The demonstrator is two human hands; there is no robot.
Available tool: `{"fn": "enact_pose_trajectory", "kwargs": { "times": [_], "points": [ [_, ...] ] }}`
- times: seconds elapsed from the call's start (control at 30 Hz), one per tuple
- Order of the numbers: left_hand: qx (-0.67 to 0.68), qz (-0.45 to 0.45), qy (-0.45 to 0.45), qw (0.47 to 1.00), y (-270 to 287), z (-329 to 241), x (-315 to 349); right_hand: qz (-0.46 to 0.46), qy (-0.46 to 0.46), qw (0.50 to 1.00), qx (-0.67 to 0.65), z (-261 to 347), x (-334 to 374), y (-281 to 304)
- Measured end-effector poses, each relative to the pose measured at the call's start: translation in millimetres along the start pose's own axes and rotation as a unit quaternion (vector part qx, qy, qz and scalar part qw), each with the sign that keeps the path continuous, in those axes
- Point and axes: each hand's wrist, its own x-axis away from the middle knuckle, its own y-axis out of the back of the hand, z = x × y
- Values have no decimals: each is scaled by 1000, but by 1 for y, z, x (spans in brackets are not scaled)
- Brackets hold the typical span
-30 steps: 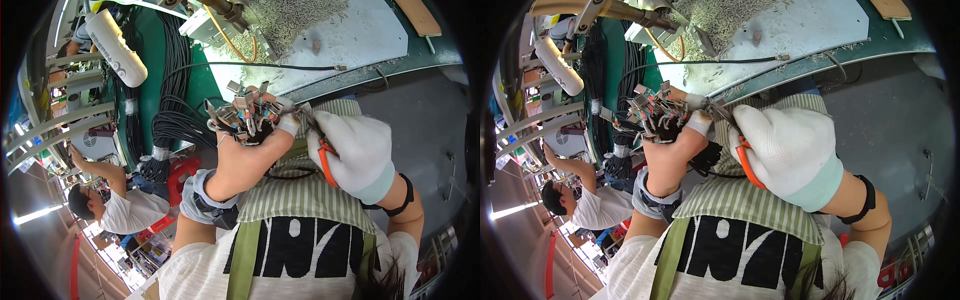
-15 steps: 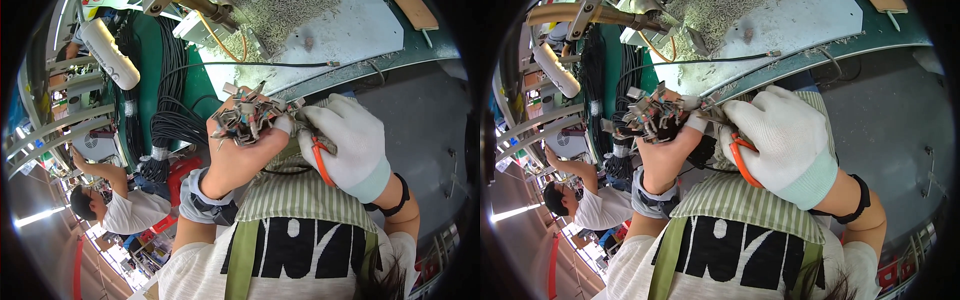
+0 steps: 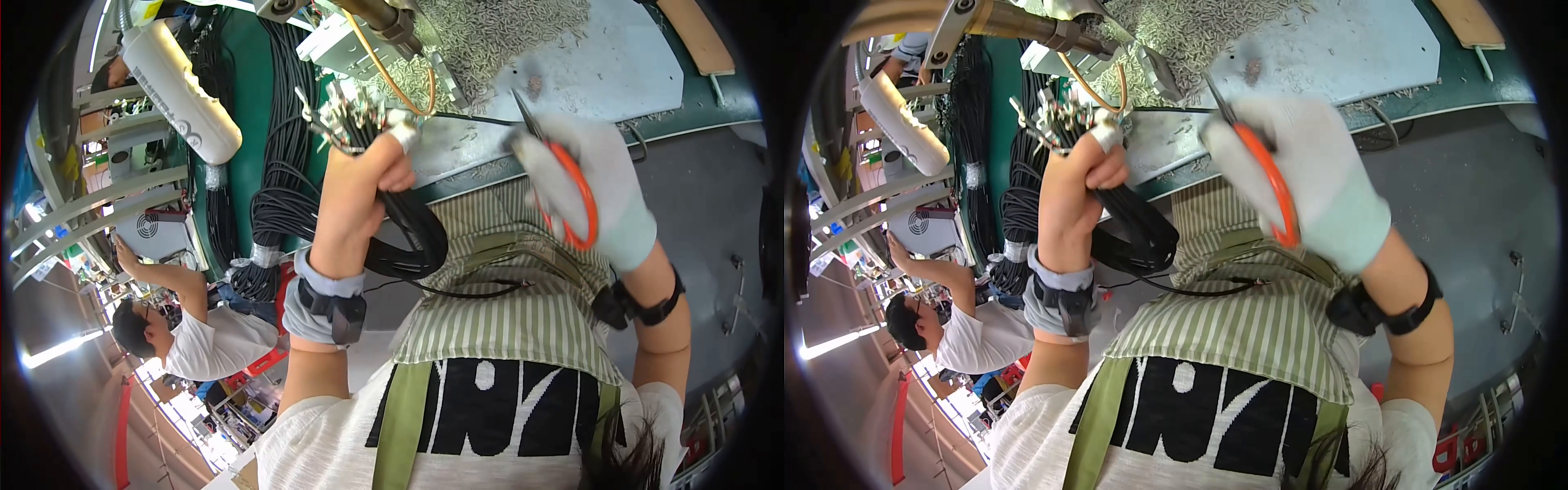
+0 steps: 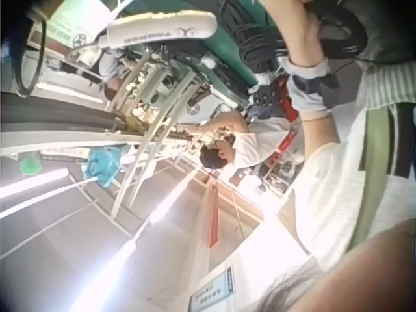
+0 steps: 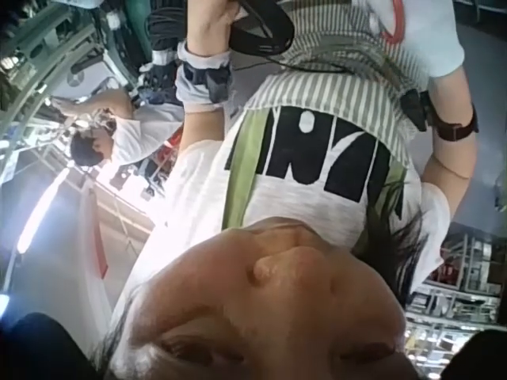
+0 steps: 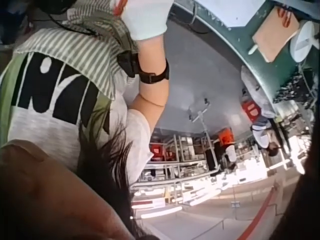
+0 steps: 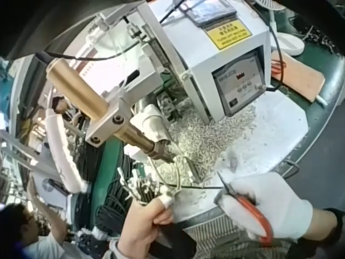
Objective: The person picks up a bundle of cables, trims the ends of individual wires using shears, and inserts the cable ends into a machine one by one for processing.
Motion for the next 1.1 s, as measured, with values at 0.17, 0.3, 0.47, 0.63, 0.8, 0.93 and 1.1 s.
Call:
{"fn": "enact_pose_trajectory", "kwargs": {
  "times": [0.17, 0.3, 0.47, 0.63, 0.8, 0.93, 1.1],
  "points": [
    [12, 69, 5, 998, -5, -7, -30, 68, 22, 997, 25, 4, -60, 4],
    [-48, 87, 4, 995, -12, -14, -35, 105, 29, 992, -66, -1, -72, 3],
    [-143, 27, -37, 989, -18, -20, -32, 139, -10, 984, -108, 4, -76, 1],
    [-252, 13, -116, 961, -17, -21, -27, 105, 155, 982, -32, -5, -76, -5],
    [-359, -28, -160, 919, -23, -14, -25, 102, 221, 970, 23, -8, -79, 0],
    [-367, -25, -182, 912, -19, -8, -21, 122, 160, 980, 3, -6, -76, 0],
    [-365, -34, -220, 904, -19, -4, -22, 133, 107, 982, -78, -12, -74, -3]
  ]
}}
